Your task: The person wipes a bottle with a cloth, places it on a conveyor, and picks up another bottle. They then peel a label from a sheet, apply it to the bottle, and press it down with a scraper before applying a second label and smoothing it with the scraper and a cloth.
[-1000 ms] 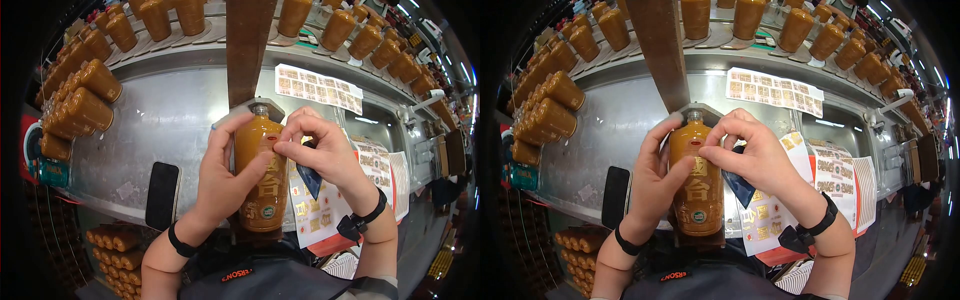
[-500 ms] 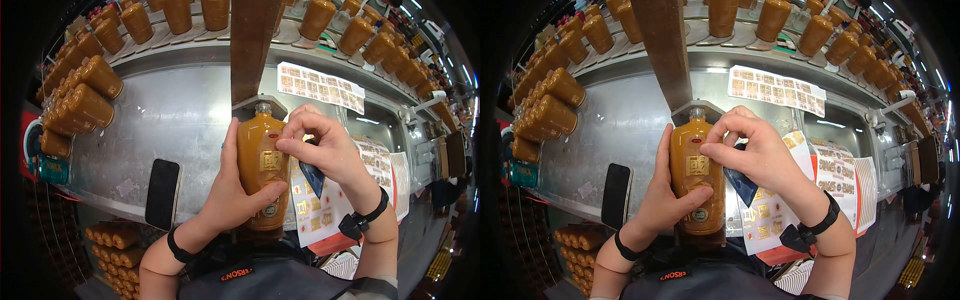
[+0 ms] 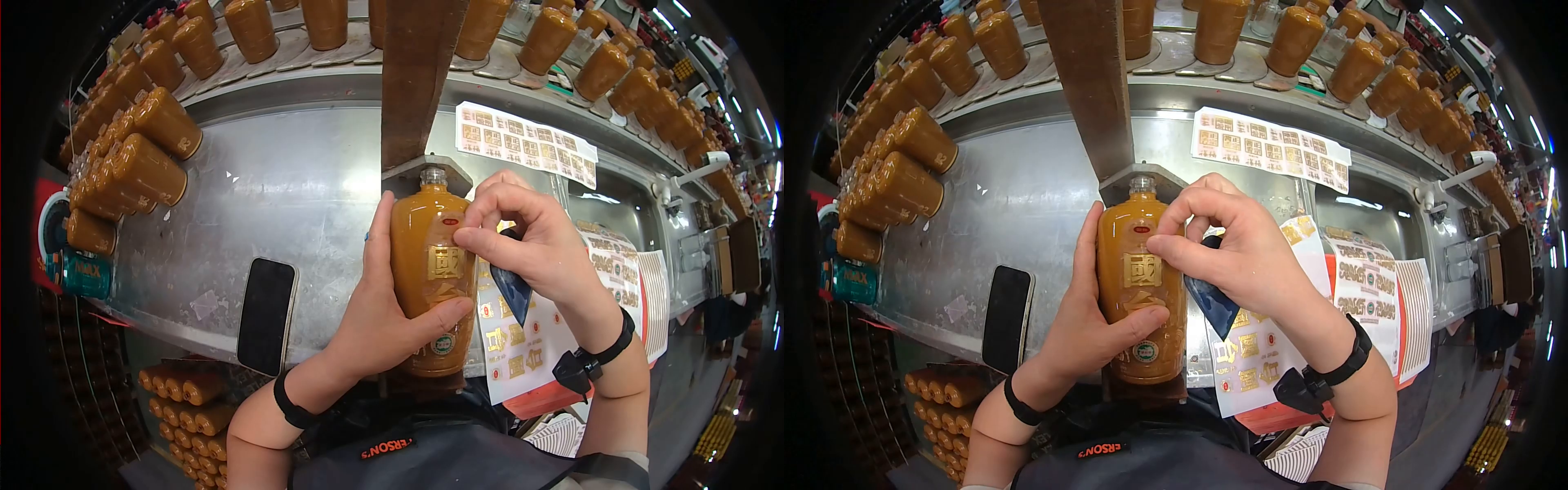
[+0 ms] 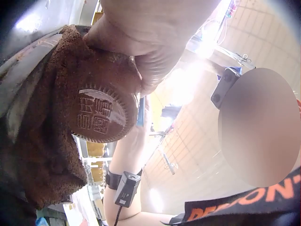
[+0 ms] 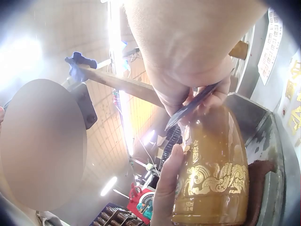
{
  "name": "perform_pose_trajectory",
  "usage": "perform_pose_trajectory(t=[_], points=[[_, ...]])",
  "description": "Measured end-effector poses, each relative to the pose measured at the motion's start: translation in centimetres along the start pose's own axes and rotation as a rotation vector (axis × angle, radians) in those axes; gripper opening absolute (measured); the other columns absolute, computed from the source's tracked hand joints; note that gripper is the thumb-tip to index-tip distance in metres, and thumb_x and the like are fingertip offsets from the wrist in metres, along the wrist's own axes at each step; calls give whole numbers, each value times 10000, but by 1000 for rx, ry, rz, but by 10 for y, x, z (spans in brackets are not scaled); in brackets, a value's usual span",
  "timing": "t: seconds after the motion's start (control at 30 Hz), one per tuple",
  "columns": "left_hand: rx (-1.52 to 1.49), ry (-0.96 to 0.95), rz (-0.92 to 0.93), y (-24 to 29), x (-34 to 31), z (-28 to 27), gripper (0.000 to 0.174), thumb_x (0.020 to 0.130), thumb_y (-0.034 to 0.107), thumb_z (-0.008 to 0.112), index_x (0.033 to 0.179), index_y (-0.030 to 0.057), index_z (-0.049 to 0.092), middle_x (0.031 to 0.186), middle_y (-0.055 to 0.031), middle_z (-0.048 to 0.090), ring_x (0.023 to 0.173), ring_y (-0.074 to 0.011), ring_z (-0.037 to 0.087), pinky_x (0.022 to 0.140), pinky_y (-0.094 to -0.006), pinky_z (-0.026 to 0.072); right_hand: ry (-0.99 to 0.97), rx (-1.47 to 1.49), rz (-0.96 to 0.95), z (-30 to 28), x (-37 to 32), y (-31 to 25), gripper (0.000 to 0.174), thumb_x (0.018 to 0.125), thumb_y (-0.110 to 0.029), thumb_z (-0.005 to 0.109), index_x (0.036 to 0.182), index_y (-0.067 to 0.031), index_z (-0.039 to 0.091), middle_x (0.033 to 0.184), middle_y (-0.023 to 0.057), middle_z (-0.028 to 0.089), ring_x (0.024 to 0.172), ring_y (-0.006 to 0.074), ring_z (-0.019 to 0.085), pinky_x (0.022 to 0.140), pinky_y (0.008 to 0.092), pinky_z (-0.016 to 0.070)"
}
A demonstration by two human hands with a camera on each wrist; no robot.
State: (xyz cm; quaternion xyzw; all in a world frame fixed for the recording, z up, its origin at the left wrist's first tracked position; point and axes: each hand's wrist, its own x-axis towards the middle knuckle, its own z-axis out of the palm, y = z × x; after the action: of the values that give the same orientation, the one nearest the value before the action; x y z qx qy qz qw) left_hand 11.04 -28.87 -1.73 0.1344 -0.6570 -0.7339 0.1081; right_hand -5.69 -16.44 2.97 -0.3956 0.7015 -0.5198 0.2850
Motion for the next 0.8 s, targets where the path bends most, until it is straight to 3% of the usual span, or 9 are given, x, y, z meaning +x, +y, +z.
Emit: perform_pose_trajectory(t=[0.23,0.3,0.43,0.5,0.53,0.6,0.63,0.8], points=[[18,-2,12,0,0,0,1170,808,217,825,1566,37,-47,1469,-207,343,1353,-289,423,1104,-412,390,20,-41,-38,2,0,2,113,808,-147,779,816,-76,691,780,-8,531,778,103,513,822,271,410],[-21,-5,5,2,1,0,1164,812,216,822,1565,35,-47,1471,-206,339,1354,-292,422,1106,-414,388,21,-137,-121,2,-1,4,125,810,-139,779,860,-73,685,860,4,553,743,93,526,791,257,429],[53,-18,36,4,1,-1,1144,825,214,808,1563,34,-46,1463,-202,348,1357,-286,420,1106,-415,390,68,-84,-64,6,-5,1,208,815,-134,775,971,-55,662,964,26,567,716,78,540,738,244,450],[-157,114,13,10,4,1,938,865,197,764,1550,10,151,1440,-190,377,1341,-266,436,1099,-398,393,93,20,-4,6,-5,0,315,830,-143,767,1090,-33,628,1037,51,576,716,74,555,716,234,468],[-152,111,11,11,8,-2,938,865,197,764,1550,10,151,1440,-190,377,1341,-266,436,1099,-398,393,98,25,-4,6,-4,1,315,830,-143,767,1090,-33,628,1037,51,576,716,74,555,716,234,468],[-24,167,-14,12,16,-8,669,911,177,709,1459,-14,377,1395,-173,431,1324,-238,447,1090,-372,394,119,48,41,4,-2,6,397,839,-151,764,1177,-19,605,1096,67,576,723,70,562,721,229,478],[-74,210,36,14,18,-4,449,953,126,650,1351,-20,503,1345,-151,486,1287,-203,478,1076,-335,397,124,53,37,4,-2,6,397,839,-151,764,1177,-19,605,1096,67,576,723,70,562,721,229,478],[-255,149,28,21,26,1,365,989,71,594,1330,-9,493,1281,-118,551,1210,-162,544,1033,-303,439,108,170,97,5,-3,9,490,853,-204,779,1267,-24,587,1167,77,572,751,60,528,733,230,485]])
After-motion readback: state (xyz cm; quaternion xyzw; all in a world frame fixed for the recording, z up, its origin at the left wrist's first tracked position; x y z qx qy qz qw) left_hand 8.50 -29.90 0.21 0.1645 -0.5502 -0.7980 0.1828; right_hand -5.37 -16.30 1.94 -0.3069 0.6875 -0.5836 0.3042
